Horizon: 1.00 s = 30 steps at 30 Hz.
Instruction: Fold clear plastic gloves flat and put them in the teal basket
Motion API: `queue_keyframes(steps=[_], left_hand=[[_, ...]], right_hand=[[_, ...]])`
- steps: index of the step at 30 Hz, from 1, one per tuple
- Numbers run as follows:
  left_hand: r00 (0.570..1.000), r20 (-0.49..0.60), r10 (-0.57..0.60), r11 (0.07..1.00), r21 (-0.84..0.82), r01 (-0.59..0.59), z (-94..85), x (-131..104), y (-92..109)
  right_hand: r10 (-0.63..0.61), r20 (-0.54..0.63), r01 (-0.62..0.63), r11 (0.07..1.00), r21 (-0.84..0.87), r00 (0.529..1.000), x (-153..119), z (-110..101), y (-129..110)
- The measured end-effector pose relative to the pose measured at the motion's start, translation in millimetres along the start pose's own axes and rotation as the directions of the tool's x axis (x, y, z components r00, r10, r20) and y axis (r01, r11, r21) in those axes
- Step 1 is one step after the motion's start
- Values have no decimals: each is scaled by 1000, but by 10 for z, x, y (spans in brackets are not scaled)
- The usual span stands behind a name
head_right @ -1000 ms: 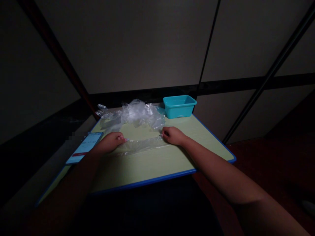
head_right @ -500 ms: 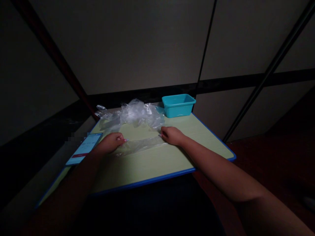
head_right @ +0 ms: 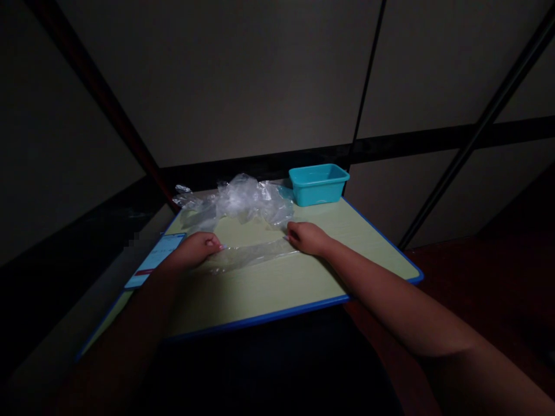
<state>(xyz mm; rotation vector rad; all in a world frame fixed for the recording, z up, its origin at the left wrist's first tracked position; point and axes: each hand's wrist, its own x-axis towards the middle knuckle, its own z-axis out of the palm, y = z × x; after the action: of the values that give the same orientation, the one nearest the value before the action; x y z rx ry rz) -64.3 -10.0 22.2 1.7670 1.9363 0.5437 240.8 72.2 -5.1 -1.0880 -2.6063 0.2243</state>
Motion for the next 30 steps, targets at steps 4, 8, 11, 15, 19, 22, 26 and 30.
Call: queue_keyframes(steps=[4, 8, 11, 15, 19, 22, 26, 30], left_hand=[[999, -29, -32, 999, 1, 32, -17, 14, -50], [996, -80, -51, 992, 113, 59, -20, 24, -72], [994, -86, -68, 993, 92, 76, -33, 5, -47], [992, -2, -129, 990, -64, 128, -65, -37, 15], [989, 50, -141, 986, -86, 145, -81, -56, 34], [991, 22, -135, 989, -52, 136, -77, -52, 14], [990, 30, -136, 987, -87, 138, -73, -40, -21], [990, 45, -132, 984, -112, 136, -75, -24, -47]], right_hand=[[9, 15, -9, 1000, -4, 1000, 0, -13, -8], [11, 19, -11, 1000, -3, 1000, -5, -24, -21], [8, 18, -8, 1000, -11, 1000, -12, -34, -31], [2, 16, -1, 1000, -30, 1000, -15, -42, -42], [3, 13, -2, 1000, -21, 1000, -12, -38, -44], [-3, 15, 4, 999, -35, 1000, -11, -33, -40], [1, 13, 0, 998, -62, 1000, -15, -31, -39], [16, 13, -15, 997, -72, 1000, -12, -38, -46]])
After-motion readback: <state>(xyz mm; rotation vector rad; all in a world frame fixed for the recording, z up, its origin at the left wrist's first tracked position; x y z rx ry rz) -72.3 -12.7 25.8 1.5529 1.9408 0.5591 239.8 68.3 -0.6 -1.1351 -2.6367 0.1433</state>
